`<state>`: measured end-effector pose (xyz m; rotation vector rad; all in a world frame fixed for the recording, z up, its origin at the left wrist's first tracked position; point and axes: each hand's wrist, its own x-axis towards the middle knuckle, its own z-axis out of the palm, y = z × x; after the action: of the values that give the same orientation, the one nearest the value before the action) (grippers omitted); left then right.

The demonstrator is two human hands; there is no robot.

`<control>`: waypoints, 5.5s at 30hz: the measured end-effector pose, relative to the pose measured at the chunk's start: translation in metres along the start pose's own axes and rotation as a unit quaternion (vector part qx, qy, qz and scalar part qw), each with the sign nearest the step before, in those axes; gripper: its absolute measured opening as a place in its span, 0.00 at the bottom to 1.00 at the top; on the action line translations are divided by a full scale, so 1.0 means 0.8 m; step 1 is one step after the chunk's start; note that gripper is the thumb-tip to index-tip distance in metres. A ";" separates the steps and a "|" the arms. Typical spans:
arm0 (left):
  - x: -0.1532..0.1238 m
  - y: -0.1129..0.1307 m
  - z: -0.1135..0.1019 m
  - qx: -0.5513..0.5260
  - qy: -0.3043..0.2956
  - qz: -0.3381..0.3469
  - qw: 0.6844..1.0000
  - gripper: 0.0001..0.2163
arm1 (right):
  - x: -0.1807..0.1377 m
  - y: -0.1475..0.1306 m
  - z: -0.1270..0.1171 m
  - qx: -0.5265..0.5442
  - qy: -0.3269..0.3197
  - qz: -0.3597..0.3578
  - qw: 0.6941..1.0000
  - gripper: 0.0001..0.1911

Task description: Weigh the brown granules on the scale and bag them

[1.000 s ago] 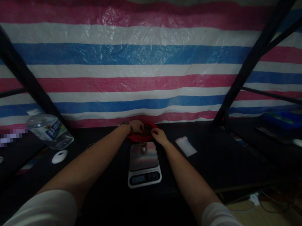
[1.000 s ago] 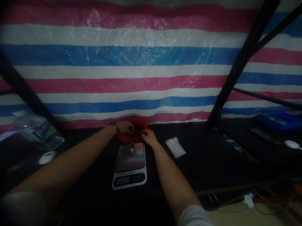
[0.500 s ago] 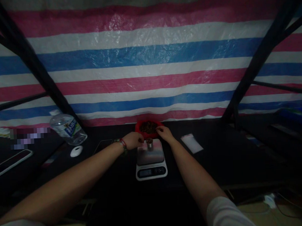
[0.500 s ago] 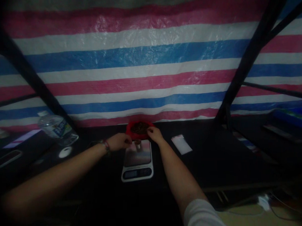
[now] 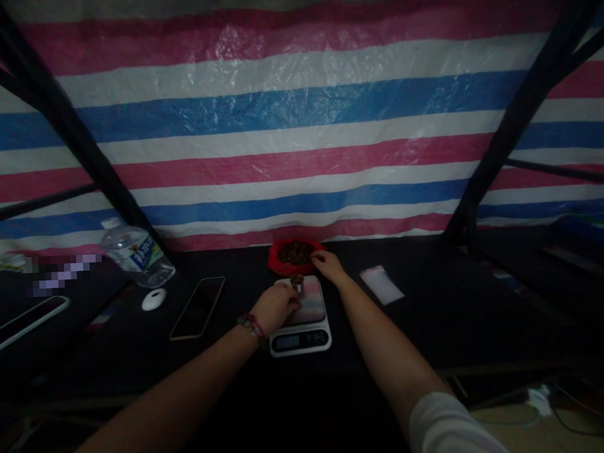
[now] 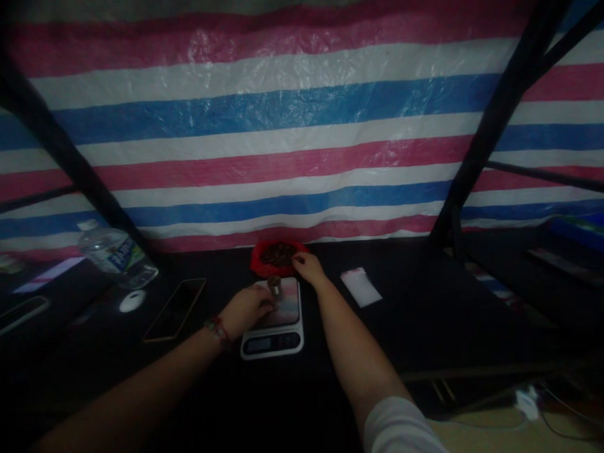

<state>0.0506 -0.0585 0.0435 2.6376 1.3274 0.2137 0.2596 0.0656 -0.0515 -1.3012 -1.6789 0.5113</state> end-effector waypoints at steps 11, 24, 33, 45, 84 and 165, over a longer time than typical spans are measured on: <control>-0.013 0.007 0.003 0.000 0.051 0.033 0.998 0.09 | -0.002 -0.007 -0.005 -0.003 -0.007 -0.004 1.000 0.09; -0.083 -0.071 -0.015 -0.056 -0.031 -0.110 0.992 0.15 | -0.001 -0.005 -0.005 0.006 -0.025 0.022 0.999 0.11; -0.091 -0.055 0.014 -0.067 0.087 -0.068 0.992 0.11 | -0.001 -0.003 -0.005 0.003 -0.019 0.026 0.999 0.11; -0.007 -0.029 -0.016 -0.054 0.163 0.060 0.983 0.09 | -0.002 -0.009 -0.007 0.005 -0.016 0.027 0.999 0.10; 0.010 -0.011 0.017 0.048 0.045 0.195 0.979 0.08 | 0.003 -0.001 -0.007 0.006 -0.008 0.023 1.000 0.10; 0.044 -0.097 0.030 -0.349 0.341 -0.047 0.872 0.12 | -0.050 -0.181 -0.007 -0.157 0.033 -0.252 0.954 0.10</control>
<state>0.0161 0.0125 0.0042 1.9064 1.1955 1.4140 0.1882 -0.0230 0.0462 -1.0260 -1.9998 -0.1044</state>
